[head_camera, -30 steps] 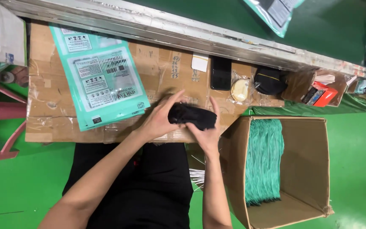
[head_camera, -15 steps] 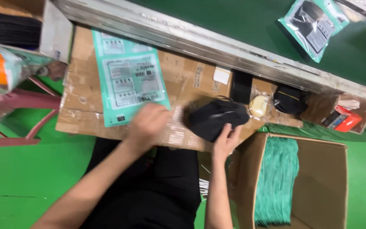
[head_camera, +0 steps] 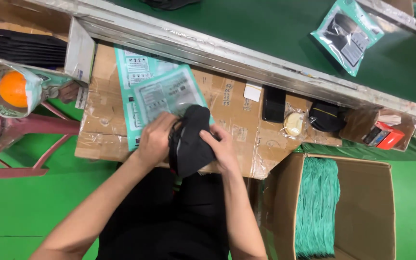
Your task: Packing black face masks into plastic bags and sealing them.
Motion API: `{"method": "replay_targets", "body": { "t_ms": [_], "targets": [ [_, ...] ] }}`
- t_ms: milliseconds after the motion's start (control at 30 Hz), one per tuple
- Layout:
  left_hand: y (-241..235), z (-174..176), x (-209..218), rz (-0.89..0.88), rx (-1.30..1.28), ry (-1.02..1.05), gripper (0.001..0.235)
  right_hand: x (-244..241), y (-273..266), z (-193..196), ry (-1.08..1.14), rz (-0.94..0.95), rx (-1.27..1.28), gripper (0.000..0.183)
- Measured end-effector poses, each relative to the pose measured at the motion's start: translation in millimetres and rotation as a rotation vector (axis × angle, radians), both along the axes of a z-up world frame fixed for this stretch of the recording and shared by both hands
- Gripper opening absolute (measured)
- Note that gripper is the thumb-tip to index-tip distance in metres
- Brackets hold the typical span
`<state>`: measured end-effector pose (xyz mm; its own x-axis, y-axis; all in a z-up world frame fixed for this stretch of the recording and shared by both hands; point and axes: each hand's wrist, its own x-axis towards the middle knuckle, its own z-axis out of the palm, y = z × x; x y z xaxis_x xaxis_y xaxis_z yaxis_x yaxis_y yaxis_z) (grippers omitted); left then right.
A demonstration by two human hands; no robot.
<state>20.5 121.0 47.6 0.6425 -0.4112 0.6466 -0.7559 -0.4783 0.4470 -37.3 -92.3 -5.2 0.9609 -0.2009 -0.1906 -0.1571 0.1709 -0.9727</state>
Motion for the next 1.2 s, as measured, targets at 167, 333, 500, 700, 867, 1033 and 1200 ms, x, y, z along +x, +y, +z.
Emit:
{"method": "replay_targets", "body": {
  "t_ms": [167, 333, 500, 700, 867, 1033, 1200],
  "targets": [
    [-1.6, 35.5, 1.3, 0.016, -0.182, -0.042, 0.014, -12.1, 8.0, 31.1, -0.180, -0.013, -0.795, 0.018],
    [-18.8, 39.1, -17.5, -0.154, -0.167, -0.113, 0.013, -10.0, 7.5, 35.5, -0.187, -0.255, -0.635, 0.029],
    [-22.8, 29.1, -29.7, 0.151, -0.611, 0.339, 0.053, -17.3, -4.9, 40.3, -0.041, -0.349, -0.108, 0.035],
    [-66.5, -15.4, -60.8, 0.009, -0.915, 1.040, 0.032, -12.7, 1.2, 34.3, -0.073, -0.264, -0.308, 0.066],
    [-66.3, -20.0, -47.3, 0.216, -0.963, 1.033, 0.024, -43.5, -4.8, 3.4, 0.002, -0.178, 0.524, 0.020],
    [-75.2, -28.0, -61.7, -0.087, -0.787, 1.163, 0.023, -43.7, -4.3, 11.5, 0.074, -0.219, 0.571, 0.009],
    [-74.6, -56.9, -95.4, -0.657, -0.221, 1.494, 0.032, -51.3, -34.4, 5.7, 0.098, -0.350, 0.164, 0.011]
  ]
}}
